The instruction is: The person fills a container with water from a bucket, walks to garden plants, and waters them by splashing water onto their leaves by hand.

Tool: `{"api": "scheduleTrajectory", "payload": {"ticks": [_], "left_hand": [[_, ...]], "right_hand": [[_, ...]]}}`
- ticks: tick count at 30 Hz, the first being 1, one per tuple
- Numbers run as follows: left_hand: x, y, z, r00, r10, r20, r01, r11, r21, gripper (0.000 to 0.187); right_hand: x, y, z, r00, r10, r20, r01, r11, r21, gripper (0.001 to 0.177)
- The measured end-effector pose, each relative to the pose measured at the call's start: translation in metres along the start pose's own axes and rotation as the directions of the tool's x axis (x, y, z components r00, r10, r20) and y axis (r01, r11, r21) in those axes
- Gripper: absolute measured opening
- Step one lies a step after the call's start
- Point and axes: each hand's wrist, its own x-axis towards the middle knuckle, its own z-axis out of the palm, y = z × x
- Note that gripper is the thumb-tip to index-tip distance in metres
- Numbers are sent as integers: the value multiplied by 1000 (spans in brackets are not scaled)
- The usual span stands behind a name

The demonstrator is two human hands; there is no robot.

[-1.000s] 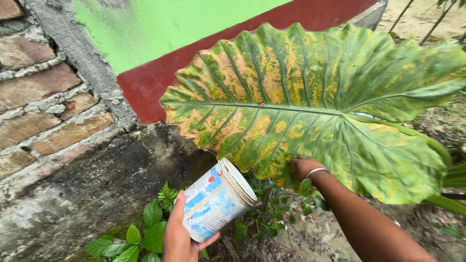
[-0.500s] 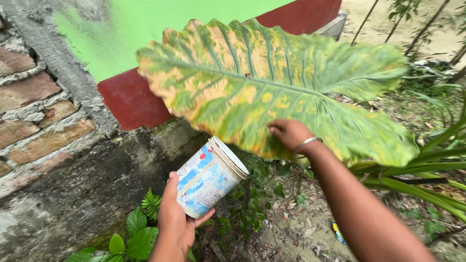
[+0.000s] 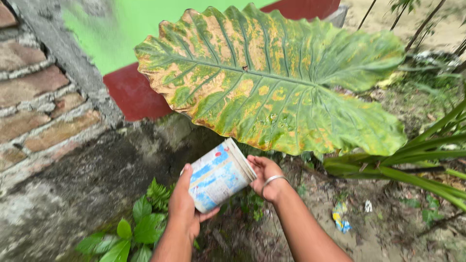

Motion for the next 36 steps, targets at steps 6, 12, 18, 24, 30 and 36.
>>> {"api": "scheduleTrajectory", "payload": {"ticks": [6, 12, 18, 24, 30, 36], "left_hand": [[-19, 6, 1, 995, 88, -39, -82, 988, 132, 72], [-25, 2, 4, 975, 223, -6, -221, 970, 101, 80], [-13, 2, 6, 998, 62, -31, -64, 996, -61, 68], [-4, -3, -4, 1000, -17, -11, 14, 974, -227, 66], [-6, -7, -17, 1000, 7, -11, -10, 972, -237, 64], [-8, -14, -24, 1000, -15, -2, 14, 977, -211, 64]], "right_hand": [[36, 38, -29, 983, 108, 149, -123, 988, 91, 34], [47, 58, -49, 976, 91, 197, -133, 968, 213, 37], [90, 40, -60, 993, 86, 79, -105, 953, 283, 37], [65, -27, -9, 964, 118, -238, -136, 989, -61, 32], [23, -84, 47, 977, -45, -207, -131, 642, -756, 28], [10, -113, 48, 1000, 16, 8, 3, 269, -963, 25]]}}
